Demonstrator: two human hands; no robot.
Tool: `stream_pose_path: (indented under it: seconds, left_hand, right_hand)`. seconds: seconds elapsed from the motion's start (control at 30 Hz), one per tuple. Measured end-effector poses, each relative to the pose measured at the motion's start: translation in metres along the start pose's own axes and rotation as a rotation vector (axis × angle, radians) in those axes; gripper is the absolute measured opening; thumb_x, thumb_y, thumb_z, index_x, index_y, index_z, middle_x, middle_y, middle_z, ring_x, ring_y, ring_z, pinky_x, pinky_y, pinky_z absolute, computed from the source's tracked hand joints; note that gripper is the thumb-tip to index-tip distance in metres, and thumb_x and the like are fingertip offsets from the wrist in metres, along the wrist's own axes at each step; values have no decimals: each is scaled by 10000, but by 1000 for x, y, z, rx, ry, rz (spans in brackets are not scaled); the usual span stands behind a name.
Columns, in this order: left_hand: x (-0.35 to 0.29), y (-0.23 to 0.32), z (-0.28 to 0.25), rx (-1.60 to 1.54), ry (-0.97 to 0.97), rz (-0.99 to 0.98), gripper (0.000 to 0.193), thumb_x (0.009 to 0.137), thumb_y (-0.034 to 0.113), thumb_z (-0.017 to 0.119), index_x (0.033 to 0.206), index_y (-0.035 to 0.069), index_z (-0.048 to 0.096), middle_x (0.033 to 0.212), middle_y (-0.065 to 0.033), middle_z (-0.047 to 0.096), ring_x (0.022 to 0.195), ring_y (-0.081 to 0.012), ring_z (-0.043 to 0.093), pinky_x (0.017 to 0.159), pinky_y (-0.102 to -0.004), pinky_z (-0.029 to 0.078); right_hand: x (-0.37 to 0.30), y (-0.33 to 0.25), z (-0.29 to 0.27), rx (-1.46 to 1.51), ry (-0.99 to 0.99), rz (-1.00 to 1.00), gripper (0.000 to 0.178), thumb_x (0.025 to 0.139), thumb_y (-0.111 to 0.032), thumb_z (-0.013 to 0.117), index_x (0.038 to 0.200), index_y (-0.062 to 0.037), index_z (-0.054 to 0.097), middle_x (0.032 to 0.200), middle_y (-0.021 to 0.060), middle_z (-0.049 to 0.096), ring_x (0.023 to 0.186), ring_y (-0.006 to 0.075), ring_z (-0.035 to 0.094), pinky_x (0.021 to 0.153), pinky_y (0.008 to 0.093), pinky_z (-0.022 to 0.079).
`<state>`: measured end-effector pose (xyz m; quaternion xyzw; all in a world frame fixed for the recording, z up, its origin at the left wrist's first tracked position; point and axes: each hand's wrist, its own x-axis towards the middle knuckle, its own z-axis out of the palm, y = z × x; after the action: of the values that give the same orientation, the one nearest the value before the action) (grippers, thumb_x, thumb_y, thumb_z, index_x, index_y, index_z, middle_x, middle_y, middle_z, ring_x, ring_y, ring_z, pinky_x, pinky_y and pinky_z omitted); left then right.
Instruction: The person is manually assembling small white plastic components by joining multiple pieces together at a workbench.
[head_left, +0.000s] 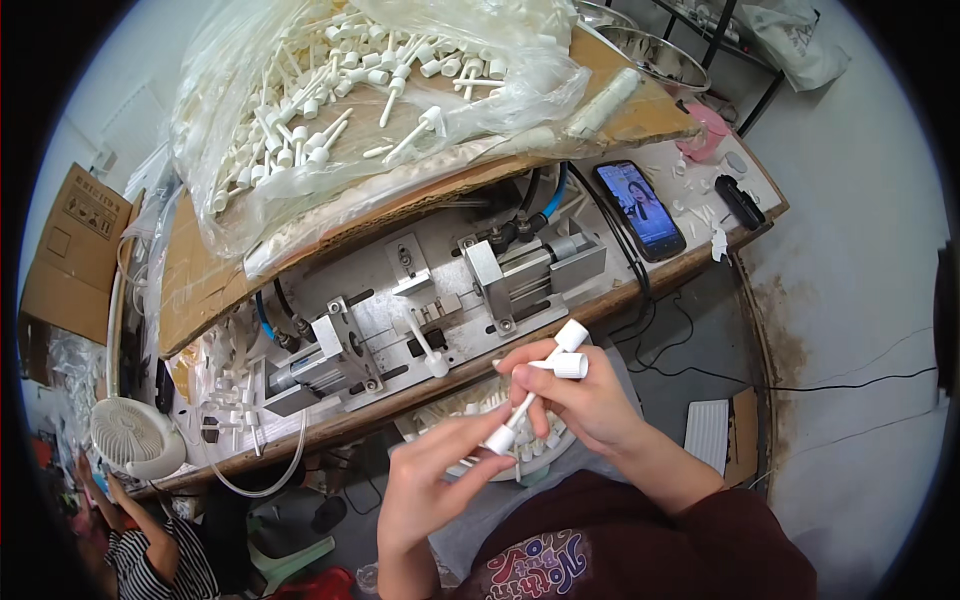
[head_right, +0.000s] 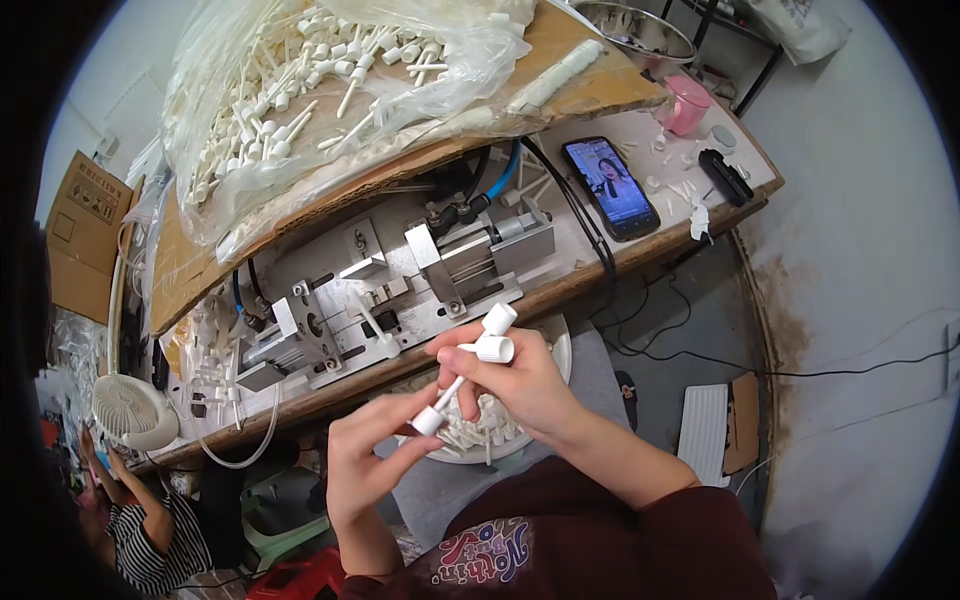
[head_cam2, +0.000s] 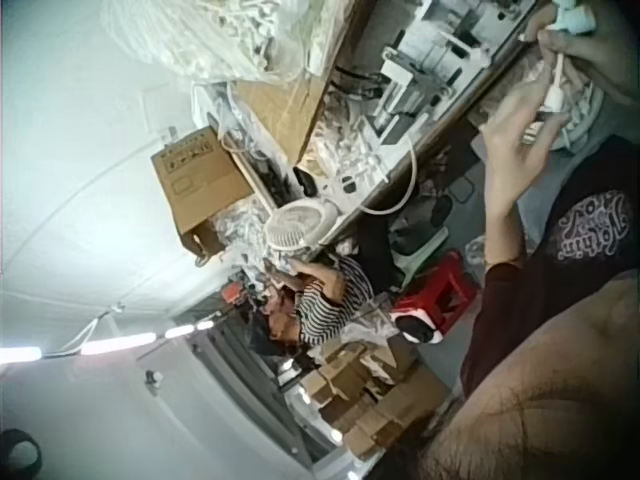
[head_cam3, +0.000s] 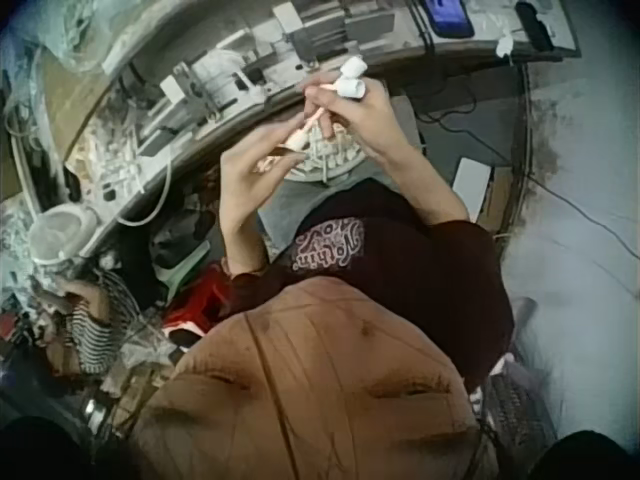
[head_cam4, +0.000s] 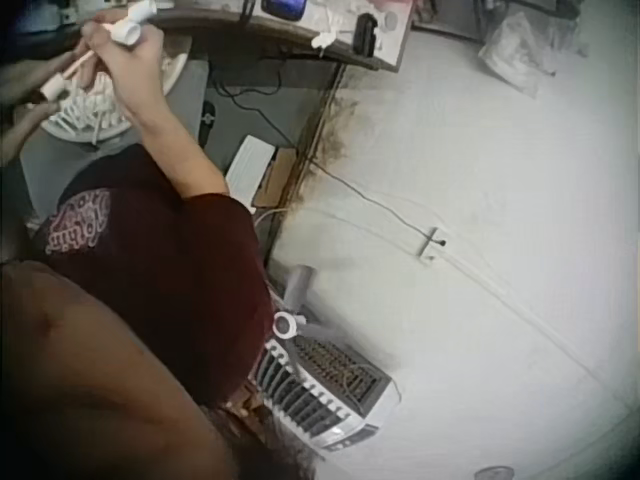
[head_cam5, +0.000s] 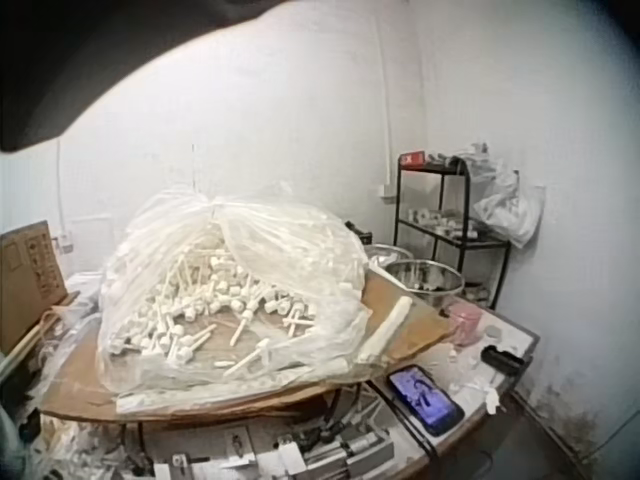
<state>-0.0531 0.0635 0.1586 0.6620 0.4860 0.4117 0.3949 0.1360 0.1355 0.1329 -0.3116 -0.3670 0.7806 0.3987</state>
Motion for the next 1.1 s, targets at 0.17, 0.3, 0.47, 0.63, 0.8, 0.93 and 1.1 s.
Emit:
stream_pose_path:
  seconds: [0.17,0.3,0.47,0.63,0.8,0.93,1.1]
  left_hand:
    - [-10,11,-1,-18,86,117,364,667,-29,823,1020,24,752,969,-120,695,816,-175,692,682,-271,562]
    - [-9,-1,1,221,358,24,320,687,-37,796,994,37,747,988,-102,673,847,-179,675,700,-309,557]
    - [15,-33,5,633,478,98,356,703,-20,768,1050,47,729,1121,-89,690,857,-215,668,730,-313,535]
    - [25,-40,3,865,399,49,315,727,39,755,1040,55,726,1226,-63,673,710,-218,657,654,-308,521]
    - [32,-34,-6,927,332,-4,283,741,112,766,1020,86,732,1207,-31,683,620,-224,646,607,-304,513]
    - [34,-36,-7,896,328,-15,280,734,114,773,1010,83,736,1188,-35,689,612,-222,657,599,-294,519]
    - [35,-33,-7,849,350,-21,282,727,70,773,1007,60,737,1175,-56,694,612,-190,675,602,-283,529]
  right_hand:
    - [3,-1,-2,-59,35,-68,234,961,-100,603,1133,54,642,844,121,676,585,126,611,522,239,490]
    - [9,4,-10,-198,149,-225,228,971,-87,588,1145,50,643,884,143,686,614,125,618,562,252,506]
    - [4,11,-6,-205,107,-232,220,966,-57,586,1151,49,640,914,153,693,654,131,642,597,258,531]
    - [4,8,-5,-253,97,-195,224,962,-52,589,1154,55,629,918,149,698,668,139,655,613,264,546]
    - [4,14,-9,-298,92,-190,231,964,-49,580,1166,57,620,913,145,699,664,144,659,611,266,550]
    - [3,15,-7,-270,87,-172,245,966,-47,579,1182,61,617,915,144,700,664,142,660,616,267,552]
    - [1,18,-4,-342,31,-228,289,959,-44,582,1238,24,617,943,109,703,705,119,673,646,253,554]
